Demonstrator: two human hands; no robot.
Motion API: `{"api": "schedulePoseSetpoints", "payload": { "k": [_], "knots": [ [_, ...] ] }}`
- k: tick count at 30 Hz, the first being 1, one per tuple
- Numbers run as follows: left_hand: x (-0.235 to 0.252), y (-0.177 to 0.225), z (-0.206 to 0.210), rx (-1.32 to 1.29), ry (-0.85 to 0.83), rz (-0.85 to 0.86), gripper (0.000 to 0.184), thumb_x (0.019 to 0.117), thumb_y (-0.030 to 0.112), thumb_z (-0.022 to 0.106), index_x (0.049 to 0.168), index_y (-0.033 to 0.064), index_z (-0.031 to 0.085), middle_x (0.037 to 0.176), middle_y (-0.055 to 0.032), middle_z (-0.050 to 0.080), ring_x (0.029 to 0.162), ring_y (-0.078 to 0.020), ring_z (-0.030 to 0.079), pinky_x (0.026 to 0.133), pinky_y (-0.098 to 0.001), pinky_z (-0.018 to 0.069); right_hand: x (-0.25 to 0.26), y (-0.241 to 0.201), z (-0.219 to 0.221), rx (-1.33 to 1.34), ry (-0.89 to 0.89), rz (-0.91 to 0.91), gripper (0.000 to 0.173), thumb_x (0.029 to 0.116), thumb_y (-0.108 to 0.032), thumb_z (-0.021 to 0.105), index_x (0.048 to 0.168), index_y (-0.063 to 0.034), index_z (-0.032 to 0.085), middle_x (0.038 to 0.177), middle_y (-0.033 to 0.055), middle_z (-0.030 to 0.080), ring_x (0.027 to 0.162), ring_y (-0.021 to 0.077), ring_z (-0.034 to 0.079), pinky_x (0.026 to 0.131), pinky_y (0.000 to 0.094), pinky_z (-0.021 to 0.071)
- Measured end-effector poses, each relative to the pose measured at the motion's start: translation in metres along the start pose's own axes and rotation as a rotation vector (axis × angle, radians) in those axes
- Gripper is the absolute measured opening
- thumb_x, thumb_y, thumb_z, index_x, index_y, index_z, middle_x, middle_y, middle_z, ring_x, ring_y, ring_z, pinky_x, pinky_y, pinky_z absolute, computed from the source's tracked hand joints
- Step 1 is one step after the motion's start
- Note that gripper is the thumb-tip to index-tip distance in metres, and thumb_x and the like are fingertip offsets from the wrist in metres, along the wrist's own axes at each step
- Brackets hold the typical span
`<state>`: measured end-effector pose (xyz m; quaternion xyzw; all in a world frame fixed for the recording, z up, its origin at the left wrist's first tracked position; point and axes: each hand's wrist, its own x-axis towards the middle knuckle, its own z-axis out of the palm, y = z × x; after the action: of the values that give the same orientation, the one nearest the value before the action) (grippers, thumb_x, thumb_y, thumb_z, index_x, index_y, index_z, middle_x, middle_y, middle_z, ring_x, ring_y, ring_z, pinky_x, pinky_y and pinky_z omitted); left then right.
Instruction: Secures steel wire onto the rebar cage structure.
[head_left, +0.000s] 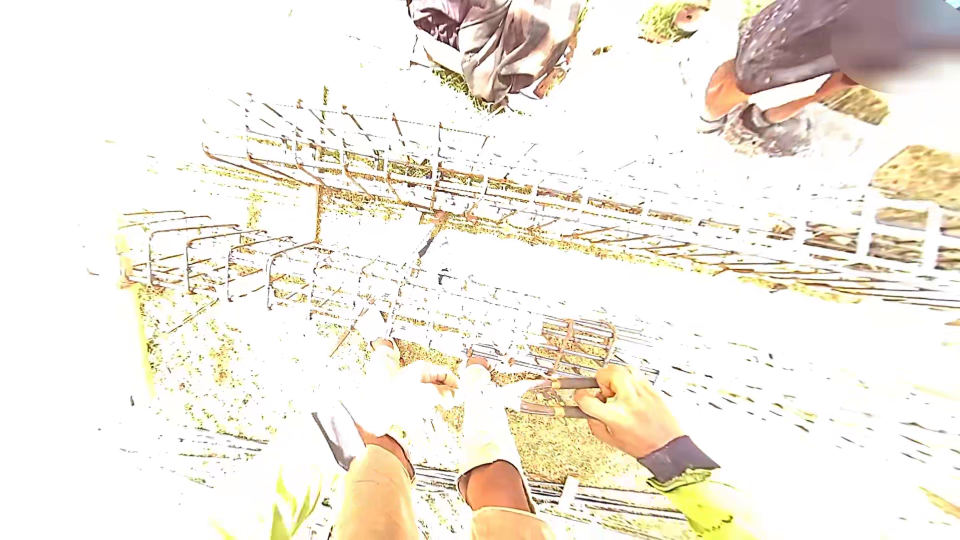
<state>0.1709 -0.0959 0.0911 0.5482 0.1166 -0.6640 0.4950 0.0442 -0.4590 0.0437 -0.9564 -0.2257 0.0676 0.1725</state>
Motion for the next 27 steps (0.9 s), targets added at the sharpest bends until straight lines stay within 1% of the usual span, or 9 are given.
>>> {"api": "schedulePoseSetpoints", "payload": {
  "k": [1,4,7,10,13,14,15,19,27],
  "knots": [
    [0.001,-0.004,0.001,0.033,0.088,0.043,0.016,0.0986,0.007,0.056,0.106,0.0079,0.07,0.08,0.0079,0.064,0.059,0.0034,0.051,0.053,-0.0147,0.042,0.003,0.0,-0.004,0.033,-0.041,-0.009,0.014,0.0821,-0.026,0.057,0.079,-0.0183,0.068,0.075,0.0125,0.055,0.064,0.032,0.058,0.052,0.0438,0.0482],
    [0.022,-0.053,0.01,0.147,0.457,0.105,0.011,0.0939,0.014,0.066,0.099,0.0109,0.075,0.091,0.0045,0.072,0.084,-0.0012,0.064,0.08,-0.0206,0.0533,0.012,-0.014,-0.02,0.235,-0.2,0.044,0.025,0.0859,-0.03,0.056,0.096,-0.0224,0.077,0.081,0.0084,0.059,0.07,0.0272,0.062,0.059,0.0436,0.0546],
    [0.03,-0.092,0.02,0.318,0.608,0.026,0.012,0.0876,0.024,0.075,0.096,0.0158,0.074,0.091,0.0052,0.071,0.087,-0.0042,0.066,0.082,-0.0248,0.0531,0.011,-0.037,-0.04,0.465,-0.358,0.113,0.03,0.0839,-0.028,0.058,0.107,-0.0257,0.077,0.087,0.0042,0.063,0.077,0.0225,0.063,0.066,0.043,0.0544],
    [0.0,-0.052,0.009,0.443,0.409,0.089,0.013,0.0913,0.024,0.07,0.094,0.0125,0.073,0.084,0.0012,0.069,0.078,-0.0064,0.064,0.073,-0.0266,0.0532,0.01,-0.048,-0.048,0.55,-0.441,0.162,0.029,0.0827,-0.025,0.061,0.108,-0.0237,0.075,0.098,0.003,0.067,0.09,0.0228,0.067,0.075,0.0463,0.0565],
    [-0.037,0.029,0.001,0.657,0.075,-0.06,0.024,0.106,0.021,0.055,0.121,0.0098,0.07,0.108,-0.0074,0.071,0.099,-0.0149,0.066,0.093,-0.0354,0.0515,0.007,-0.051,-0.048,0.499,-0.412,0.156,0.029,0.0849,-0.028,0.059,0.109,-0.0258,0.076,0.098,0.0027,0.068,0.092,0.0241,0.066,0.078,0.0488,0.0546],
    [-0.037,0.024,-0.003,0.688,0.05,0.042,0.026,0.1065,0.022,0.054,0.121,0.0076,0.069,0.107,-0.0085,0.071,0.098,-0.0147,0.067,0.09,-0.0338,0.0528,0.006,-0.051,-0.047,0.467,-0.392,0.138,0.03,0.0849,-0.03,0.058,0.108,-0.027,0.076,0.098,0.0026,0.067,0.093,0.0245,0.066,0.078,0.0489,0.0539],
    [-0.025,-0.009,-0.011,0.665,0.102,0.306,0.026,0.101,0.026,0.056,0.108,0.0061,0.072,0.093,-0.0066,0.072,0.084,-0.0108,0.067,0.073,-0.0273,0.0553,0.005,-0.05,-0.046,0.438,-0.377,0.116,0.029,0.0863,-0.031,0.057,0.109,-0.0287,0.076,0.1,0.0024,0.067,0.095,0.0247,0.066,0.079,0.0491,0.0537],
    [-0.026,0.019,0.009,0.526,0.198,-0.115,0.02,0.098,0.02,0.064,0.109,0.006,0.073,0.105,-0.0098,0.071,0.101,-0.0183,0.065,0.094,-0.0388,0.05,0.007,-0.046,-0.045,0.374,-0.345,0.062,0.027,0.0879,-0.034,0.054,0.104,-0.0316,0.075,0.106,0.0009,0.068,0.101,0.0247,0.065,0.083,0.049,0.0519],
    [-0.014,0.008,0.002,0.633,0.059,0.003,0.018,0.0976,0.024,0.061,0.104,0.0121,0.073,0.091,-0.0025,0.07,0.084,-0.0124,0.065,0.079,-0.0355,0.0529,0.007,-0.041,-0.046,0.29,-0.306,-0.023,0.025,0.0919,-0.036,0.051,0.104,-0.0344,0.072,0.108,-0.0026,0.068,0.108,0.0223,0.063,0.091,0.0502,0.0471]
  ]
}}
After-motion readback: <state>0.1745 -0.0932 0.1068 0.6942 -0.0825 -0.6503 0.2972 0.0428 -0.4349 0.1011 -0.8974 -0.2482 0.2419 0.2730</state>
